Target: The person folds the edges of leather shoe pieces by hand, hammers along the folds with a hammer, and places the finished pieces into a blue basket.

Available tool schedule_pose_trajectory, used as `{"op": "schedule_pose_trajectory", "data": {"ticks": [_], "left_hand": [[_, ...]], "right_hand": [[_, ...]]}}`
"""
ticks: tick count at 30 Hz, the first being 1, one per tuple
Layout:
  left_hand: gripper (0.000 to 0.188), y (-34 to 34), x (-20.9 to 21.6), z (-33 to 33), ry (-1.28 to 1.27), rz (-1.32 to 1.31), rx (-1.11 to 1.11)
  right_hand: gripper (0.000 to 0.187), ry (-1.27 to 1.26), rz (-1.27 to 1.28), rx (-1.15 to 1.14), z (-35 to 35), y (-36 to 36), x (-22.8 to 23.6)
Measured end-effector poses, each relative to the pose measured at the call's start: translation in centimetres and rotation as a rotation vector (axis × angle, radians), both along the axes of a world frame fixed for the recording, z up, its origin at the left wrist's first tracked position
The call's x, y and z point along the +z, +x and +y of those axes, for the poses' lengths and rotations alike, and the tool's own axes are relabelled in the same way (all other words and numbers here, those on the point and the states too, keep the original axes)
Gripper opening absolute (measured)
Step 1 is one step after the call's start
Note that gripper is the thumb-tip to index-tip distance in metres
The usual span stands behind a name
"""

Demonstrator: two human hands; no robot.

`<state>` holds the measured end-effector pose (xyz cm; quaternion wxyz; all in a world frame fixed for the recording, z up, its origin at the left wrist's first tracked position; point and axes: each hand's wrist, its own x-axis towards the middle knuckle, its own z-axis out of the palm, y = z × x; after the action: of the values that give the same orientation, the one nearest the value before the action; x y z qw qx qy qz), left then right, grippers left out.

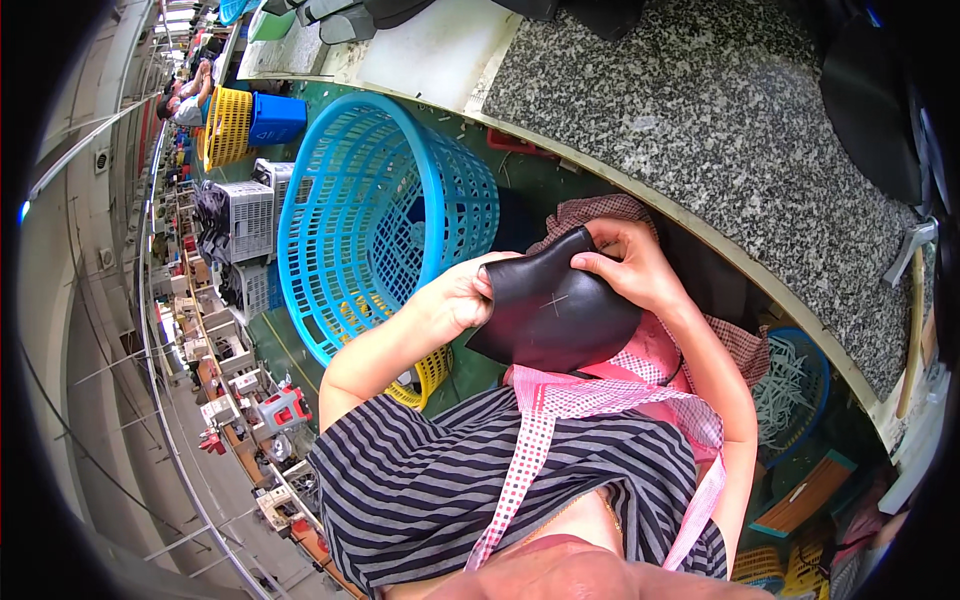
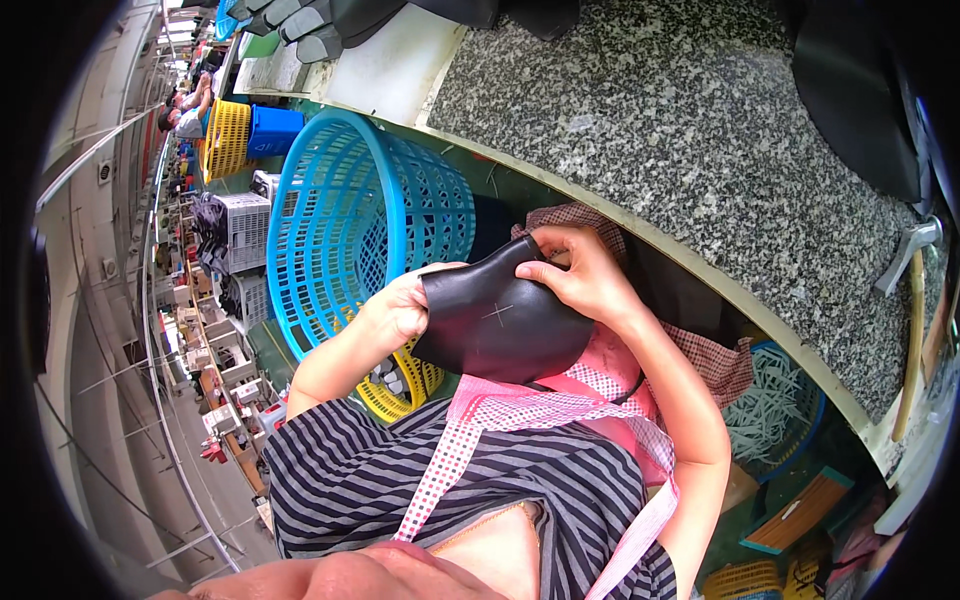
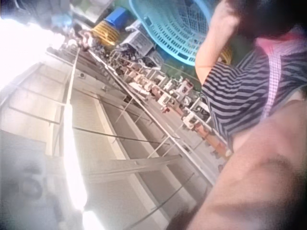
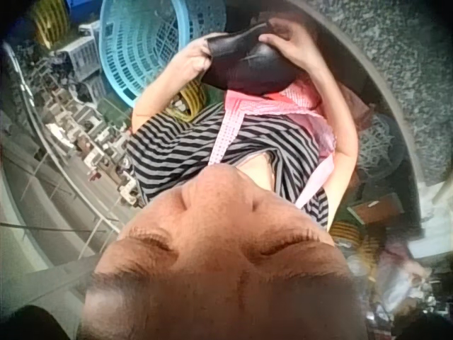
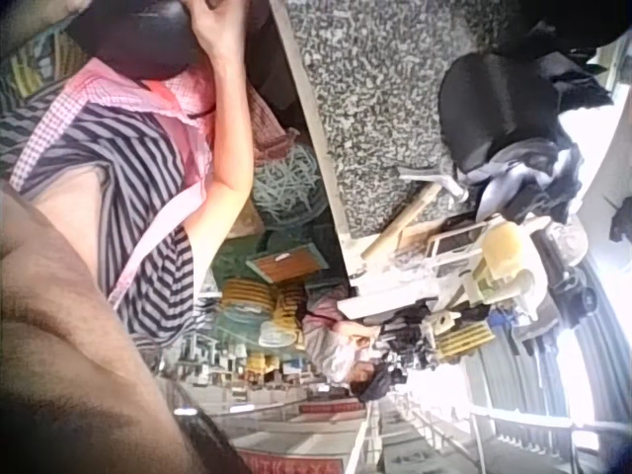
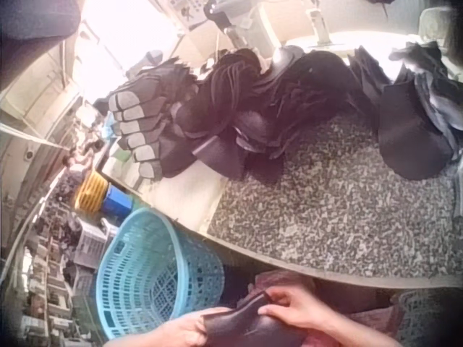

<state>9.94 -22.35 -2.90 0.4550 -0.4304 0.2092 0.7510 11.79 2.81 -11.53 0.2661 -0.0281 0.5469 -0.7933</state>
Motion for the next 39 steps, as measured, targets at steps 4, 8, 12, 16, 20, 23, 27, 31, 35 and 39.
{"op": "schedule_pose_trajectory", "data": {"ticks": [4, 8, 12, 16, 20, 23, 27, 31, 35, 39], "left_hand": [[0.027, 0.8, -3.8, -1.7, 0.738, -0.105, 0.093], [0.028, 1.7, 0.8, 0.2, -0.306, 0.146, -0.06], [0.039, -0.1, 0.0, 0.4, -0.144, 0.177, -0.246], [0.045, -1.1, 0.8, 2.3, -0.421, 0.763, -0.596], [0.045, -3.3, 1.4, 1.2, -0.253, 0.883, -0.926], [0.043, -3.9, 2.3, 1.9, -0.312, 0.74, -0.973], [0.039, -3.8, 1.8, 2.8, -0.332, 0.977, -1.258], [0.037, -3.5, 2.3, 3.5, -0.359, 0.994, -1.163], [0.035, -3.2, 2.0, 3.5, -0.367, 1.015, -1.143], [0.032, -2.9, 2.3, 3.9, -0.411, 0.984, -1.096]], "right_hand": [[0.021, -0.038, 0.07, 0.028, -0.6, 0.2, -1.2], [0.02, -0.038, 0.051, 0.03, -0.9, 0.6, -1.4], [0.022, -0.179, -0.128, 0.048, -0.5, 1.0, 0.5], [0.022, -0.197, -0.163, 0.026, -0.5, 1.7, 1.0], [0.02, -0.187, -0.165, -0.017, -0.6, 2.1, 2.2], [0.018, -0.123, -0.088, 0.005, -0.9, 2.3, 2.9], [0.018, 0.022, 0.054, -0.111, -1.6, 2.8, 3.3], [0.02, 0.272, 0.115, -0.059, -0.8, 2.7, 3.7], [0.025, 0.293, 0.295, -0.165, -0.9, 2.8, 3.5], [0.029, 0.249, 0.268, -0.194, -0.9, 2.6, 3.2]]}}
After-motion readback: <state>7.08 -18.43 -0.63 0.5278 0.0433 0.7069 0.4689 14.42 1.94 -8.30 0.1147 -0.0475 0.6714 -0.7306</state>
